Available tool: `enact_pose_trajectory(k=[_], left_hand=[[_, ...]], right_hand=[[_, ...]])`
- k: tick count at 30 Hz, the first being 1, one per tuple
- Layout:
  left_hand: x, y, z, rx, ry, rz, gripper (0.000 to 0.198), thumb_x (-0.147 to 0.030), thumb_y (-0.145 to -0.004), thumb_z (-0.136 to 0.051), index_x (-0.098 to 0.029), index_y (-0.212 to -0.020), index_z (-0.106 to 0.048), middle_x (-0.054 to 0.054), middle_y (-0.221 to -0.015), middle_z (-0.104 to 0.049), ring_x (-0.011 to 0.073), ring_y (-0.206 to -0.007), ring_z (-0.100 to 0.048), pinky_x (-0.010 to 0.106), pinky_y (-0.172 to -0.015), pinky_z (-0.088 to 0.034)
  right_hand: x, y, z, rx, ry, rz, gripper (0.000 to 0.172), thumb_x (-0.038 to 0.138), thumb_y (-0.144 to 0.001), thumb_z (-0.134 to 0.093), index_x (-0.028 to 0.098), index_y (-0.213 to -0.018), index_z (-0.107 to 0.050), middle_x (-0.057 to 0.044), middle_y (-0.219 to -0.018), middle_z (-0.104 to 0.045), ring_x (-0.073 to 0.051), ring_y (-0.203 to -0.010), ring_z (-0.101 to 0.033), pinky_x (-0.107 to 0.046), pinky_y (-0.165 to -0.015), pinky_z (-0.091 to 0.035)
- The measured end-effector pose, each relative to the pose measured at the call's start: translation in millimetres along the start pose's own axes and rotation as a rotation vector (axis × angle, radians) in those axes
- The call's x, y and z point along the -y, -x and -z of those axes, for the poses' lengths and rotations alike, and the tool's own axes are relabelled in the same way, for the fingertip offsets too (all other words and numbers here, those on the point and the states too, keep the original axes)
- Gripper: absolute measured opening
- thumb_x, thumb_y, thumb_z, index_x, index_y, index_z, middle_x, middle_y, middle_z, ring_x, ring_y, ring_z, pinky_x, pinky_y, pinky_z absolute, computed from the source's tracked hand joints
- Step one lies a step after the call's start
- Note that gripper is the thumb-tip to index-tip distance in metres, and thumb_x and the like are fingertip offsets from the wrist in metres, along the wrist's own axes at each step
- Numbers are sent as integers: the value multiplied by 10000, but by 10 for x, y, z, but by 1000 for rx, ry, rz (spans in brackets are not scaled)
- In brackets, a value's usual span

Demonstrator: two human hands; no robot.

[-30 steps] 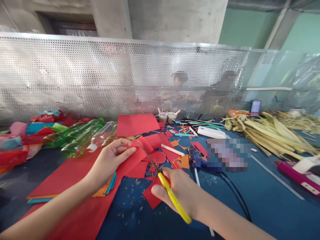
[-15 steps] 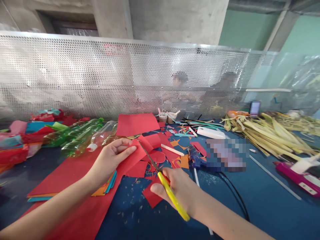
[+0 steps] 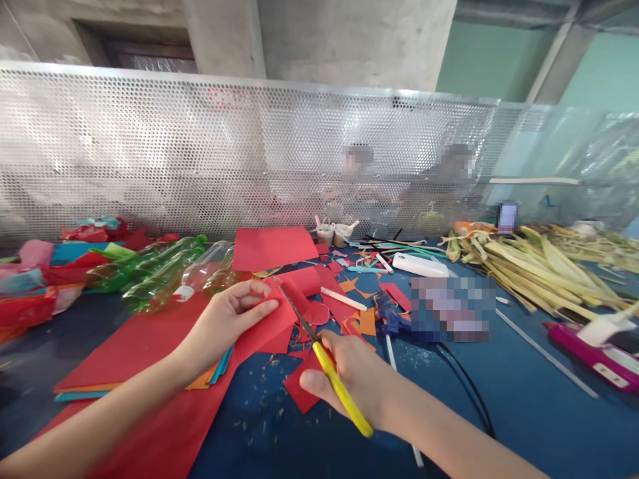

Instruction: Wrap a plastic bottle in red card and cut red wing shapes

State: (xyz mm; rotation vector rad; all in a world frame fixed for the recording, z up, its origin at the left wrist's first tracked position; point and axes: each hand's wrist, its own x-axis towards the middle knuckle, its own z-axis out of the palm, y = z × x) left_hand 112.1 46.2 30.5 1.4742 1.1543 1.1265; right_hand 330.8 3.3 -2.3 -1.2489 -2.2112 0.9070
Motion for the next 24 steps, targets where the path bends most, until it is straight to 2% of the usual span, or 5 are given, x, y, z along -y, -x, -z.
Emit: enact_pose_trajectory(k=[9, 15, 18, 20, 24], left_hand=[[5, 6, 6, 13, -3, 29, 235, -369, -695, -716, -216, -806, -578, -34, -699, -691, 132, -661, -647, 236, -623, -471], [59, -33, 5, -1, 5, 29, 232, -363, -690, -729, -216, -789, -580, -46, -647, -669, 130, -622, -640, 223, -581, -453], [81, -52, 3, 9, 29, 28, 254, -393, -680, -734, -211, -784, -591, -19, -693, -694, 157, -653, -662, 253, -609, -490], [93, -60, 1, 6, 54, 38, 280, -422, -670, -739, -208, -774, -593, -2, -714, -705, 173, -661, -672, 271, -615, -508], [115, -73, -5, -13, 99, 93, 339, -469, -659, -749, -197, -790, -593, -9, -664, -679, 157, -584, -645, 246, -538, -491]], right_hand=[[-31, -29, -23, -14, -60, -66, 680, 904, -701, -290, 226, -716, -344, 50, -600, -356, -101, -454, -416, -233, -407, -339], [16, -93, -35, 13, -182, -260, 586, 804, -700, -485, 239, -698, -328, 79, -564, -323, -107, -365, -466, -216, -328, -373], [-11, -152, 9, -138, -60, -231, 464, 663, -784, -521, 235, -688, -370, 60, -558, -386, -129, -424, -509, -230, -389, -399], [-68, -193, 72, -226, 64, -196, 340, 543, -856, -503, 216, -765, -480, 18, -602, -509, -161, -515, -572, -252, -467, -429], [-212, -269, 237, -279, 365, -275, 245, 377, -915, -492, 164, -969, -600, -78, -800, -678, -228, -747, -668, -281, -608, -454]])
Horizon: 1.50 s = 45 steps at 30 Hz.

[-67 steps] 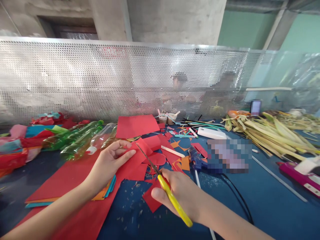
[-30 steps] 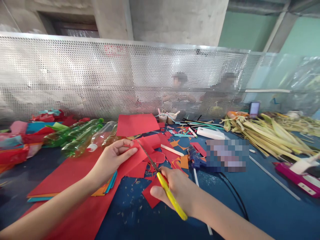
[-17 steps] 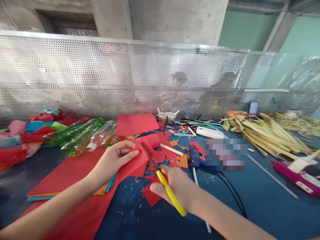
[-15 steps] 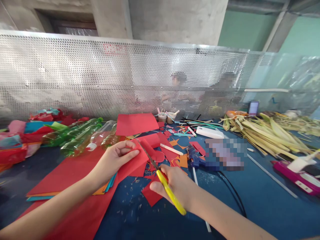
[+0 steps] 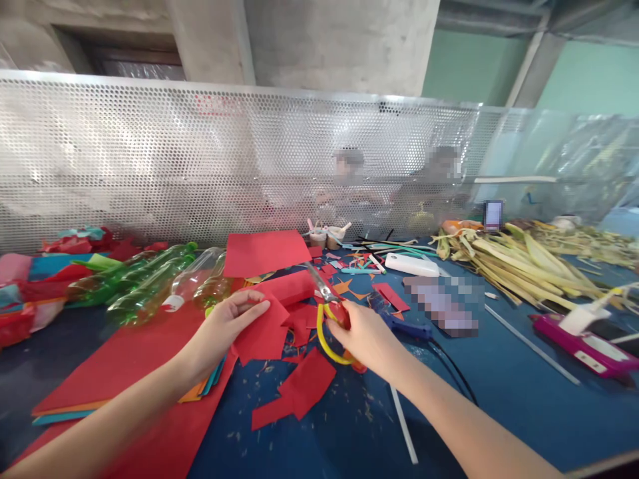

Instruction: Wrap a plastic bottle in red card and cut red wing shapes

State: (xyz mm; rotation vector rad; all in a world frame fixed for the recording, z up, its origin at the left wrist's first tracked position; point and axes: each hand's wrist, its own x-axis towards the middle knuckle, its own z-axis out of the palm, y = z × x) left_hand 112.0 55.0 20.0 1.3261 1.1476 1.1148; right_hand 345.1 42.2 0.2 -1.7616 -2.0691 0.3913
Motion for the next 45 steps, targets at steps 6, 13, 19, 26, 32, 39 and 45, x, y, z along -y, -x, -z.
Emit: enact_pose_trajectory(k=[6, 13, 19, 26, 32, 39, 45], left_hand=[[89, -58, 6, 6, 63, 47, 357, -499, -674, -747, -191, -796, -614, -12, -682, -684, 142, -588, -631, 225, -536, -482], [126, 43, -110, 150, 32, 138, 337, -527, -744, -679, -207, -829, -616, -1, -705, -704, 182, -637, -672, 282, -611, -536], [64, 118, -165, 206, -74, 127, 359, -547, -693, -706, -210, -792, -631, -17, -688, -693, 151, -595, -634, 229, -542, -478], [114, 101, -148, 316, -138, 90, 353, -538, -700, -691, -198, -793, -661, 4, -716, -704, 173, -635, -644, 264, -604, -485], [114, 149, -175, 267, 32, 43, 386, -568, -758, -634, -223, -930, -653, 25, -909, -703, 210, -865, -654, 299, -765, -517], [117, 128, -149, 388, 198, -61, 551, -328, -666, -801, -323, -1106, -468, 11, -1052, -649, 197, -916, -655, 333, -798, -537], [139, 137, -163, 172, -113, -131, 157, -316, -707, -721, -216, -755, -610, -29, -739, -615, 116, -662, -571, 226, -637, -493]], right_hand=[[-144, -231, 3, -67, 202, -126, 200, 328, -877, -604, 146, -956, -620, -135, -919, -705, -272, -863, -683, -297, -670, -462], [-133, -328, -76, -118, 246, -82, 131, 196, -883, -587, 101, -969, -616, -199, -951, -690, -321, -928, -664, -382, -794, -484], [-70, -172, 0, -144, 113, 67, 143, 175, -906, -548, 151, -1044, -578, -138, -1059, -662, -275, -1063, -616, -405, -925, -460], [49, 107, -47, 380, -761, 398, 320, 235, -825, -668, 252, -1120, -545, 21, -914, -644, -122, -840, -635, -261, -760, -505], [108, 121, -67, 233, -779, 353, 96, 292, -829, -658, 197, -839, -646, -4, -857, -679, -132, -779, -639, -268, -753, -513], [56, 43, -35, -73, -822, 290, 141, 336, -792, -664, 201, -786, -624, -9, -812, -652, -136, -721, -638, -272, -714, -543], [93, 43, -63, -40, -862, 266, 208, 375, -770, -696, 196, -785, -594, -6, -797, -633, -136, -710, -631, -274, -717, -538]])
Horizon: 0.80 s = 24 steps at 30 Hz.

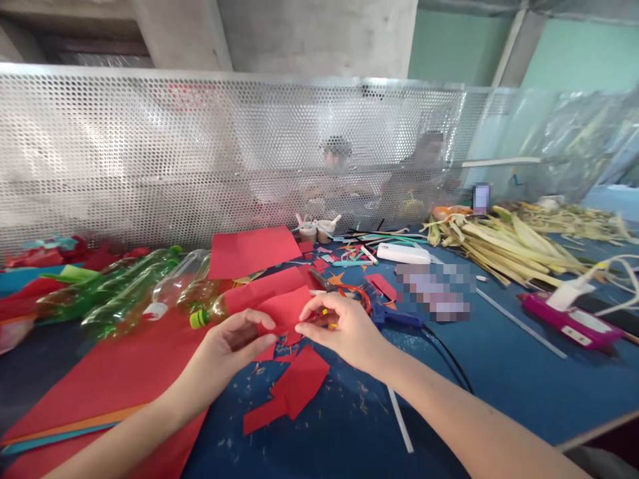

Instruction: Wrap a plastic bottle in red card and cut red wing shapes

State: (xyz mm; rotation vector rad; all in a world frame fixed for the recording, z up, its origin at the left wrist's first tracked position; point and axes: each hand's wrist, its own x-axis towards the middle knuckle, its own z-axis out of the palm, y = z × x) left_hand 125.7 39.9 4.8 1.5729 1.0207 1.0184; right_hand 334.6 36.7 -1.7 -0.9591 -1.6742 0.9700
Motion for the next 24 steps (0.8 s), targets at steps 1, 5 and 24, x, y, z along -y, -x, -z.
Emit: enact_pose_trajectory(k=[1, 5, 24], left_hand=[[1, 6, -5, -16, -9, -2, 145, -322, -711, -711, -213, -746, -622, -25, -723, -619, 121, -655, -572, 227, -620, -489], [-3, 36, -41, -72, -12, -25, 123, -319, -714, -699, -221, -760, -640, -23, -709, -639, 132, -662, -600, 231, -621, -501], [31, 23, -60, -101, 167, -67, 113, -261, -796, -660, -223, -873, -587, -60, -777, -664, 96, -758, -676, 202, -779, -535]], right_hand=[[1, 3, -6, -2, -4, 3, 216, 378, -767, -700, 194, -777, -589, -3, -791, -623, -132, -701, -624, -270, -709, -533], [9, 26, -19, -9, -21, 20, 175, 316, -797, -669, 194, -758, -550, 22, -750, -556, -103, -657, -574, -239, -674, -503], [-69, 18, -46, -22, -141, -9, 109, 311, -859, -589, 208, -890, -608, -24, -924, -608, -142, -818, -677, -305, -822, -559]])
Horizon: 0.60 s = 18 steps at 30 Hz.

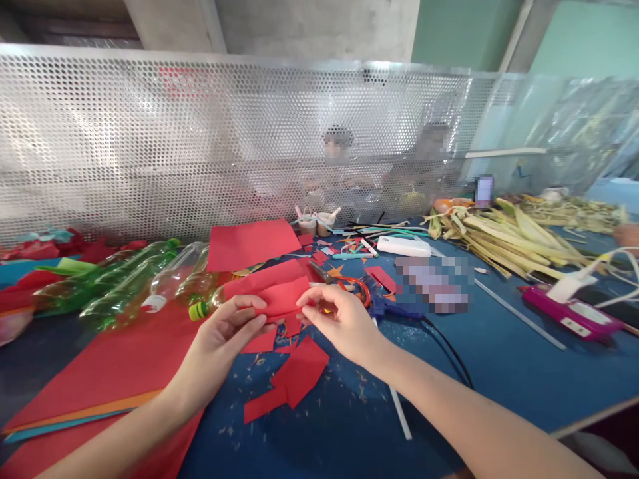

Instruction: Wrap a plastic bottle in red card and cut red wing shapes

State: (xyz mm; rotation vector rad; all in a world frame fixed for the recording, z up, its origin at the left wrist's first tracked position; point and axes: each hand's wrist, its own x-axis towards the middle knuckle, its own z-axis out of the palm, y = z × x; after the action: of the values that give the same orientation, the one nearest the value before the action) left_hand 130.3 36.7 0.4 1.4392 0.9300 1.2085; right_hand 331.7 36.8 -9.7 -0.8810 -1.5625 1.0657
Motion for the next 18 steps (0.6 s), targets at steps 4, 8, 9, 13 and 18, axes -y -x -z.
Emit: enact_pose_trajectory(k=[4, 8, 9, 13, 18], left_hand=[[41, -8, 21, -22, -38, -44, 60, -262, -812, -641, -221, -854, -631, -46, -820, -665, 116, -797, -688, 239, -814, -558], [85, 3, 58, 6, -287, -204, 83, -259, -854, -596, -243, -873, -675, -17, -844, -669, 137, -824, -679, 264, -796, -567], [89, 8, 67, 6, -379, -283, 82, -258, -849, -612, -256, -888, -684, -7, -880, -666, 149, -871, -668, 276, -808, -563], [74, 25, 90, -60, -718, -665, 129, -196, -822, -671, -272, -925, -692, 44, -1150, -535, 199, -1108, -561, 349, -918, -524], [59, 18, 166, -74, -1051, -1044, 214, -103, -824, -657, -246, -984, -656, 78, -1172, -517, 239, -1132, -525, 423, -924, -507]], right_hand=[[1, -9, 11, -3, -35, -6, 135, 334, -843, -613, 205, -878, -629, -25, -903, -644, -152, -795, -706, -317, -819, -574], [19, -11, 15, -25, -33, 14, 120, 323, -828, -633, 205, -850, -640, -18, -860, -666, -152, -769, -710, -314, -803, -579], [25, -12, 15, -26, -48, 14, 115, 319, -820, -641, 206, -842, -642, -14, -850, -667, -151, -764, -710, -312, -801, -579], [42, -11, 6, -6, -133, -61, 118, 307, -773, -696, 207, -821, -656, -12, -859, -676, -157, -773, -712, -318, -793, -582], [11, -26, -17, 9, -201, -271, 193, 323, -690, -773, 190, -789, -675, -13, -779, -710, -180, -764, -721, -354, -809, -586]])
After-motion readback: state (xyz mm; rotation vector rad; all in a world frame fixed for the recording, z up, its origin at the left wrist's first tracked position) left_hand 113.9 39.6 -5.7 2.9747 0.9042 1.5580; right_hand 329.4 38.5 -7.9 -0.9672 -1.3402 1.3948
